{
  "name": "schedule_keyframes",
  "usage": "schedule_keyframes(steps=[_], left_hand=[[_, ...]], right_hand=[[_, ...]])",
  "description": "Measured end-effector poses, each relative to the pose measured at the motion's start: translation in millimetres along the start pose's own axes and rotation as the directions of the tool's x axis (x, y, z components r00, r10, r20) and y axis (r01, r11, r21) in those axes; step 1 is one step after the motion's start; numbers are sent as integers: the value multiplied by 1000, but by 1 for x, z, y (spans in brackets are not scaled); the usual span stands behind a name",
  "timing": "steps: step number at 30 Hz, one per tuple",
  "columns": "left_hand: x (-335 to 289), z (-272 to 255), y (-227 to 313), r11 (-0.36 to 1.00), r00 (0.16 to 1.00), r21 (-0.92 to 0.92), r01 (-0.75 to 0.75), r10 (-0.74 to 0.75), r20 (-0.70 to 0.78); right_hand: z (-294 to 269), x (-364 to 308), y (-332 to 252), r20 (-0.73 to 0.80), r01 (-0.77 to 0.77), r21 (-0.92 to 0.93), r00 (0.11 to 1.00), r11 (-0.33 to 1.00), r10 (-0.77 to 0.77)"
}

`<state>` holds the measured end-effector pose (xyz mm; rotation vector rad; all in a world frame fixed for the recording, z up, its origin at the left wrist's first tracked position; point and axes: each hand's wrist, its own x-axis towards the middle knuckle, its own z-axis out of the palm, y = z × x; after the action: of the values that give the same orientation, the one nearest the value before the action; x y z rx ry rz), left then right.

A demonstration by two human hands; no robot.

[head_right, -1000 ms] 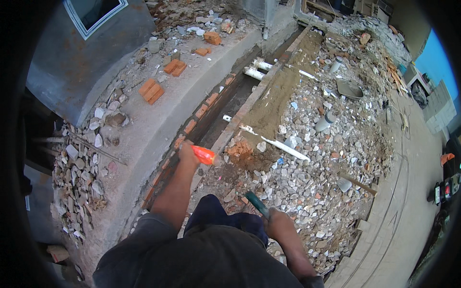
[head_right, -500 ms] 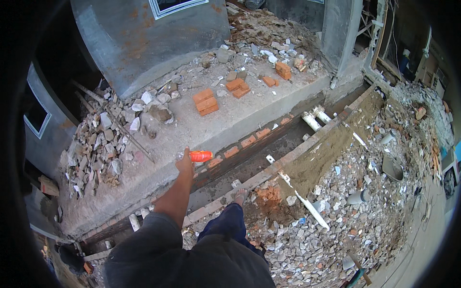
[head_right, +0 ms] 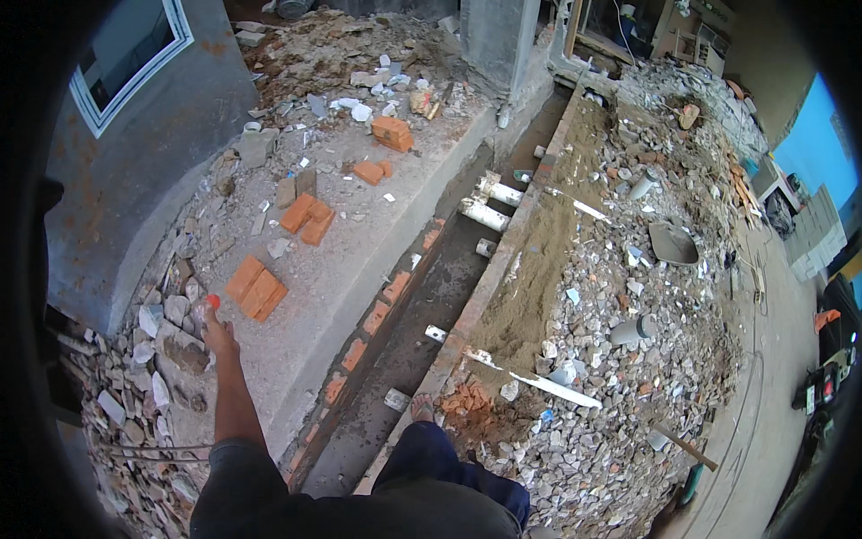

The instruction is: The person picks up a garden hose and sprays water onto a trench and surrounding rubble at a construction site. They move along the trench, directing the water stream to wet the ground and debris.

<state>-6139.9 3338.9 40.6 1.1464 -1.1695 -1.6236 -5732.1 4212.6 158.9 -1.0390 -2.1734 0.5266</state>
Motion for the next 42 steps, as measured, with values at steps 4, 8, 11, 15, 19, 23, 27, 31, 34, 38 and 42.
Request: schedule_keyframes(steps=[4, 8, 11, 15, 19, 23, 27, 31, 34, 38, 42], left_hand=[[-111, 120, -63, 971, 865, 191, -145, 30, 501], [-363, 153, -96, 948, 35, 319, -17, -319, 947], [-515, 106, -60, 997, -668, 47, -54, -72, 741], [-595, 56, -15, 993, -735, 118, 24, -62, 675], [-616, 23, -14, 973, -783, 226, -41, -172, 597], [-634, -1, -20, 971, -835, 146, -188, -236, 497], [-661, -9, -15, 916, -911, -254, -309, -209, 356], [-697, 8, -18, 901, -999, -434, -12, -28, -29], [-721, 8, -26, 868, -995, -494, -56, -90, -45], [-745, 1, -44, 938, -981, -296, -180, -151, 119], [-753, -10, -69, 770, -957, -572, -284, -193, 215]], right_hand=[[24, 1, -66, 49, -28, -58, 998, 998, 31], [66, -10, -163, 199, 40, -116, 980, 992, -16], [111, -26, -218, 362, 212, 77, 905, 974, -226], [126, -50, -225, 514, 26, 229, 846, 973, -143], [110, -73, -181, 493, -34, 371, 854, 928, -165], [100, -88, -134, 576, -106, 312, 812, 944, -99], [82, -97, -100, 568, -118, 433, 806, 894, -169], [65, -94, -71, 612, -103, 209, 790, 973, -48], [61, -95, -54, 411, -22, 333, 903, 943, -124], [57, -98, -24, 417, -178, 264, 907, 948, 54], [55, -111, 6, 457, -318, 304, 876, 898, 155]])
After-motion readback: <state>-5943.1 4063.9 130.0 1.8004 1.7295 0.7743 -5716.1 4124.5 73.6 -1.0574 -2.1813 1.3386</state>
